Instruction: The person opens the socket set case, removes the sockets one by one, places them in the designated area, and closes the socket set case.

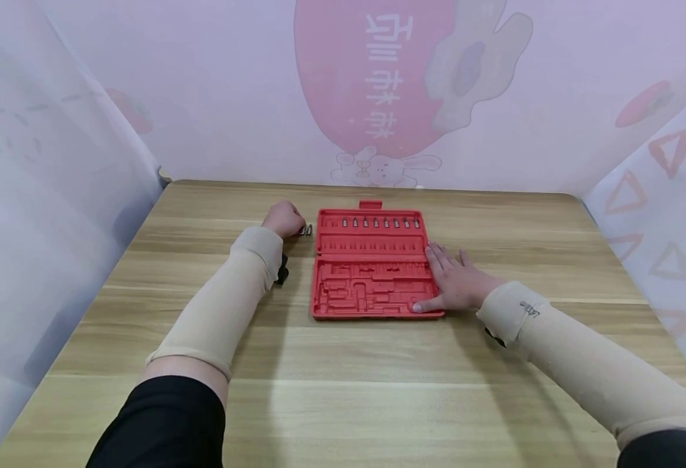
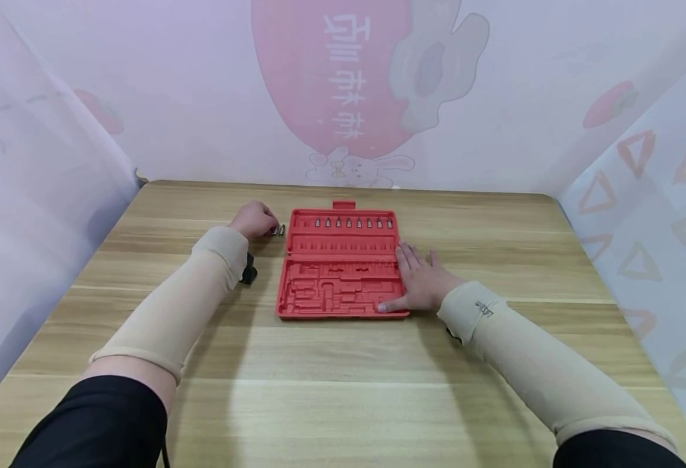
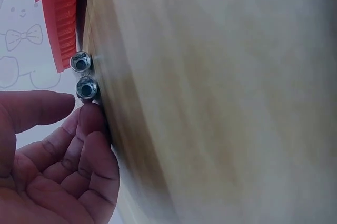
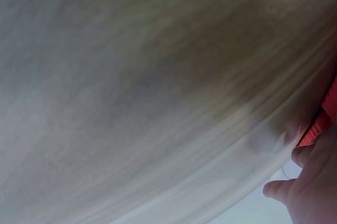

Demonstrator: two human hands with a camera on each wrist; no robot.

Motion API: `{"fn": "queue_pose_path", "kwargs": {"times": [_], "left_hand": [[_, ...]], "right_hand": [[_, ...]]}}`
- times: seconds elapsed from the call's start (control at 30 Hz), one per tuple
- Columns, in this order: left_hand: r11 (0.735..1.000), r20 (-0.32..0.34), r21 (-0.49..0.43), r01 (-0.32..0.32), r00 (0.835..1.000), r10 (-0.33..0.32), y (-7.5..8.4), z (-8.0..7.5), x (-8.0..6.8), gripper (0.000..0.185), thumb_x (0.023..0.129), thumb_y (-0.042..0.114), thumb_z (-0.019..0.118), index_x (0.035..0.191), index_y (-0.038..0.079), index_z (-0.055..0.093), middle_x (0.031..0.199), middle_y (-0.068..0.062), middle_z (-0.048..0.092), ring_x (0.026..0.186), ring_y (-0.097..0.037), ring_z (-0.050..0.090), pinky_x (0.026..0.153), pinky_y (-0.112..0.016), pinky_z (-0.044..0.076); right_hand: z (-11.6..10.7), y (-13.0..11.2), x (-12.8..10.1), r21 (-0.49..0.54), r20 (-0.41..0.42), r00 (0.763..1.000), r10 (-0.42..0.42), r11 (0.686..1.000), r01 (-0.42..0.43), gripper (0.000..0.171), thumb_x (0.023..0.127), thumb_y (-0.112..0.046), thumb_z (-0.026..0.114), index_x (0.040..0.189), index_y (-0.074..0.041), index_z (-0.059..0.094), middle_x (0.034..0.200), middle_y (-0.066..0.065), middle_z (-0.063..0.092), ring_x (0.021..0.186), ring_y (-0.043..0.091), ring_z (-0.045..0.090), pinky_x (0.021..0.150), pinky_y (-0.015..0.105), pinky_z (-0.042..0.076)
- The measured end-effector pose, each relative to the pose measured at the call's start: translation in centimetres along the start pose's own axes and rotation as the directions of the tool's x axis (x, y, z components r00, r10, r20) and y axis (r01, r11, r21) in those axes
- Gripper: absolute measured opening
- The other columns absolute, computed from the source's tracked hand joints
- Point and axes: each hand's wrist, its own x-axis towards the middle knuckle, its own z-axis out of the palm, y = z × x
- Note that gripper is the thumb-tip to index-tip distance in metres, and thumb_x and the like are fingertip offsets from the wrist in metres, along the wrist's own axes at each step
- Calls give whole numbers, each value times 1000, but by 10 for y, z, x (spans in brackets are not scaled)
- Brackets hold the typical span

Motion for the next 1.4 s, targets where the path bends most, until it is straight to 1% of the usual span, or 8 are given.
{"fn": "queue_pose_path", "kwargs": {"times": [0.27, 0.53, 0.7, 0.83, 0.9, 1.07, 1.23, 1.4], "left_hand": [[1000, -6, -9, -8, 1000, 8, -2, 1, 1, 35, 98, 9, 47, 64, 12, 43, 55, 2, 34, 54, -17, 34, 58, -33, 35], [999, -12, -43, -6, 1000, 5, -6, 1, 1, 31, 94, 5, 46, 64, 9, 49, 58, -1, 43, 57, -18, 40, 57, -32, 37], [999, -34, -51, -7, 999, 5, -1, 0, -1, 25, 98, 9, 46, 92, 0, 69, 80, -9, 60, 75, -22, 53, 65, -32, 43], [997, -19, -65, -36, 999, 35, 11, -2, 0, 33, 101, 12, 45, 119, -4, 69, 91, -11, 66, 78, -21, 57, 67, -32, 46], [996, -11, -73, -55, 998, 54, 19, -2, 0, 32, 102, 11, 45, 117, -4, 69, 82, -8, 66, 71, -20, 56, 65, -32, 46], [993, -5, -99, -68, 998, 68, 37, 7, 3, 26, 101, 9, 45, 91, -1, 68, 61, -1, 50, 54, -15, 46, 56, -31, 42], [994, 10, -93, -52, 999, 54, 50, 15, 7, 24, 102, 11, 49, 84, 3, 63, 64, -2, 48, 54, -15, 46, 54, -30, 42], [997, 25, -50, -51, 998, 52, 63, 21, 10, 33, 101, 11, 49, 68, 11, 46, 60, 1, 38, 52, -14, 35, 54, -30, 36]], "right_hand": [[0, 0, -1, 6, 2, 1000, 2, 1000, -2, 133, 84, -84, 56, 160, 9, -1, 168, 28, -4, 155, 44, -1, 119, 66, -1], [0, -1, -1, 6, 9, 1000, 0, 1000, 0, 132, 85, -83, 57, 160, 9, -1, 168, 28, -3, 155, 44, -1, 119, 66, -1], [1, -1, -1, -1, 4, 1000, 1, 1000, -1, 132, 85, -83, 57, 160, 9, 0, 168, 28, -3, 155, 44, -1, 119, 66, -1], [0, -1, -1, 2, 4, 1000, 1, 1000, -1, 132, 85, -82, 57, 160, 9, 0, 168, 28, -3, 155, 44, -1, 119, 66, -1], [-1, -1, -1, 7, 5, 1000, 2, 1000, -2, 132, 85, -82, 57, 160, 9, -1, 168, 28, -3, 155, 44, -1, 119, 66, -1], [0, -2, 0, 22, 17, 1000, 11, 1000, -11, 133, 84, -84, 56, 160, 8, -2, 169, 26, -4, 155, 43, -2, 119, 66, -1], [2, -1, 1, 17, 6, 1000, 5, 1000, -6, 134, 84, -84, 57, 160, 8, -2, 168, 27, -4, 155, 43, -2, 119, 66, -1], [0, 2, 1, 19, 6, 1000, 0, 1000, 0, 135, 83, -84, 58, 160, 9, -2, 168, 27, -4, 155, 43, -2, 119, 66, -1]]}}
